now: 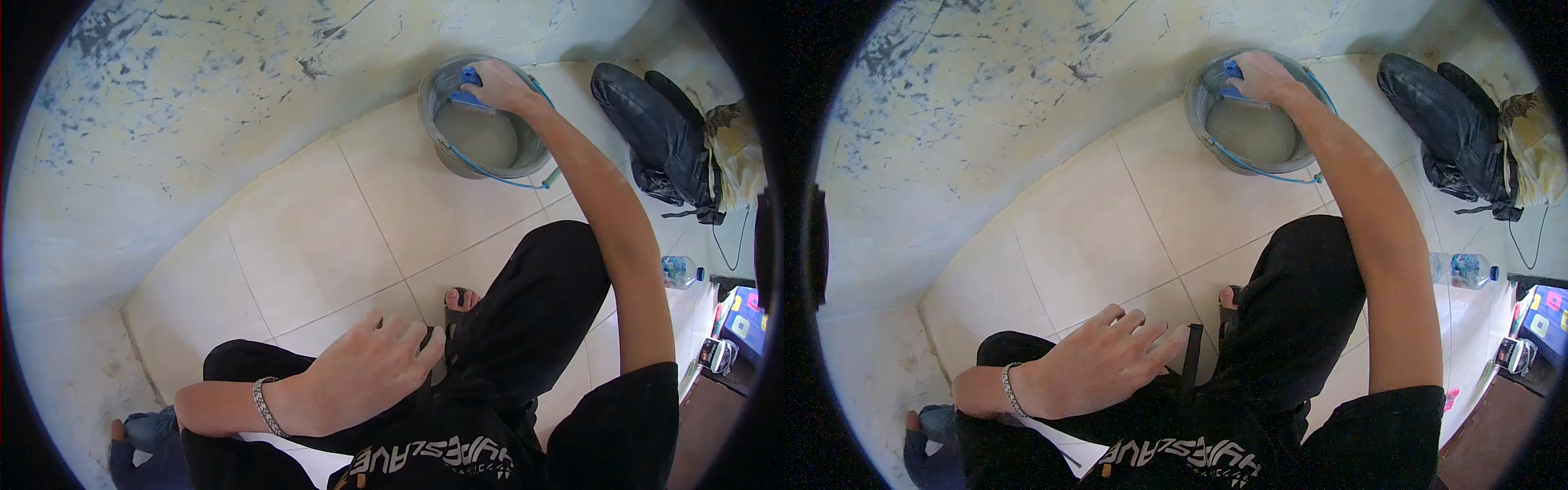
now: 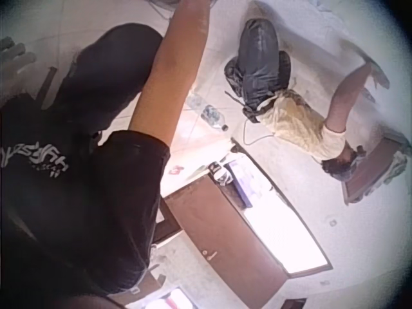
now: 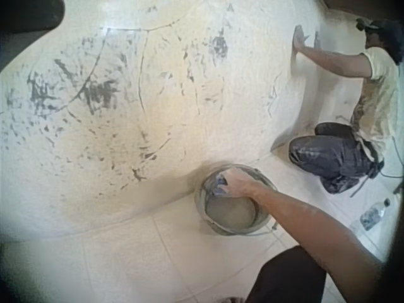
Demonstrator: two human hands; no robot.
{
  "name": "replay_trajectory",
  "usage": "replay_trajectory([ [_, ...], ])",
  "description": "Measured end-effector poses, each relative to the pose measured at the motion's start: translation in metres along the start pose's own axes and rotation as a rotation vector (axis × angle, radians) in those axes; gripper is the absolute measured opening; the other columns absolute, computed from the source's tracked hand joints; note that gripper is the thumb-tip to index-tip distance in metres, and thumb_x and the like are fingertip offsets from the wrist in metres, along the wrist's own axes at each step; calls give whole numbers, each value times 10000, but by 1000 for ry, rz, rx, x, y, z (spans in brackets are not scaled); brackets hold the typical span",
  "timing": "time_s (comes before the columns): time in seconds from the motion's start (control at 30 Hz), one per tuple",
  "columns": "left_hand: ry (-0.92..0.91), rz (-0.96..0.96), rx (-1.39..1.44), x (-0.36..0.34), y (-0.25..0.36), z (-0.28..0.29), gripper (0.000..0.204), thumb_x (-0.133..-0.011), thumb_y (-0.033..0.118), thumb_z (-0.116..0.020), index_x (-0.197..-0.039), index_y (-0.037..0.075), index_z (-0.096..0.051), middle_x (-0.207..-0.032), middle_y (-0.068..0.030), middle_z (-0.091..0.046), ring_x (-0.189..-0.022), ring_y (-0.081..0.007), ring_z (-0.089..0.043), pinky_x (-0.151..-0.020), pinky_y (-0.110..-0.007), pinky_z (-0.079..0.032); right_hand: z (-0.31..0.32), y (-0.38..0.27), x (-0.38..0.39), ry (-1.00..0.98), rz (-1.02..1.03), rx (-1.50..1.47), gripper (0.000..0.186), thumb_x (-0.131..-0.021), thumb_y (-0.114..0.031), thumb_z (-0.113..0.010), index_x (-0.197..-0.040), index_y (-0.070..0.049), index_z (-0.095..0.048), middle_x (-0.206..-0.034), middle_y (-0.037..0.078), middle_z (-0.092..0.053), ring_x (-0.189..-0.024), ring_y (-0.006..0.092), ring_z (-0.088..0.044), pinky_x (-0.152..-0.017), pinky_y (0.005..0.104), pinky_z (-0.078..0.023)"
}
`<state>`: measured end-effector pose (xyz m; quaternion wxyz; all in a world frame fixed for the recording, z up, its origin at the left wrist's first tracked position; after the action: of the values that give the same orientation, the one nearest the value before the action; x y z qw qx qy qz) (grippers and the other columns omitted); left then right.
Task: The person uses a brush to apply a liquid to a wall, dipping the brush into a bucket intermittently.
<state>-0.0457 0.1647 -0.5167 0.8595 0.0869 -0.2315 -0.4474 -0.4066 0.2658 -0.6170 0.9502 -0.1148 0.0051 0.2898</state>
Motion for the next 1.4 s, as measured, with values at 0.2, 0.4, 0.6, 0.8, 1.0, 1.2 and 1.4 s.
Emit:
replay_trajectory([
  [0.2,-22,24,4,-4,-6,-4,465,-795,199,-582,-1182,-5,-422,-921,-101,-546,-845,-224,-549,-731,-318,-433,8,7,4,-10,-82,-80,231,-769,-229,-615,-817,-4,-602,-830,196,-610,-806,380,-564,-728,442,-445],
  [0.4,2,38,1,1,-5,-1,458,-805,216,-579,-1179,0,-425,-907,-96,-547,-833,-224,-547,-715,-318,-431,25,-16,15,95,204,78,161,-807,-202,-566,-843,-51,-606,-806,173,-605,-794,352,-564,-732,433,-439],
  [0.6,11,36,-5,-1,-8,-2,474,-798,228,-588,-1180,1,-424,-904,-94,-548,-823,-223,-546,-711,-317,-428,17,-16,21,93,253,133,167,-815,-215,-545,-840,-55,-587,-799,127,-601,-784,330,-568,-716,431,-443],
  [0.8,28,49,-3,3,-9,-4,472,-799,235,-588,-1178,3,-429,-899,-90,-549,-826,-222,-547,-710,-322,-426,0,-20,26,57,284,265,191,-820,-220,-543,-810,-35,-588,-779,158,-600,-749,333,-568,-673,426,-450],
  [1.0,-8,81,19,5,-13,-8,460,-805,237,-586,-1170,-1,-440,-893,-94,-554,-831,-215,-548,-702,-316,-421,50,-15,22,183,166,43,224,-806,-249,-570,-753,-36,-615,-737,175,-602,-690,347,-572,-636,412,-452],
  [1.2,-7,71,26,4,-12,-9,483,-803,271,-590,-1169,-7,-441,-897,-101,-556,-848,-227,-550,-712,-327,-422,38,-7,33,256,226,167,162,-793,-216,-581,-821,-58,-596,-747,143,-611,-665,336,-580,-607,408,-473],
  [1.4,35,97,9,7,-14,-6,488,-800,279,-591,-1167,-8,-447,-902,-107,-556,-850,-228,-548,-714,-328,-425,27,-21,31,283,379,271,180,-785,-227,-577,-851,-60,-570,-701,137,-603,-615,304,-591,-552,413,-476],
])
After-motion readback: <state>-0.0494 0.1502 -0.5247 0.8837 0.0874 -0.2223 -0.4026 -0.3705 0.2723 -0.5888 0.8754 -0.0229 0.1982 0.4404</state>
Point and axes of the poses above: each hand's wrist, its own x-axis away from the middle knuckle, its own z-axis out of the back of the hand, y = z × x, the point moved 9 cm from there along -x, towards the middle knuckle
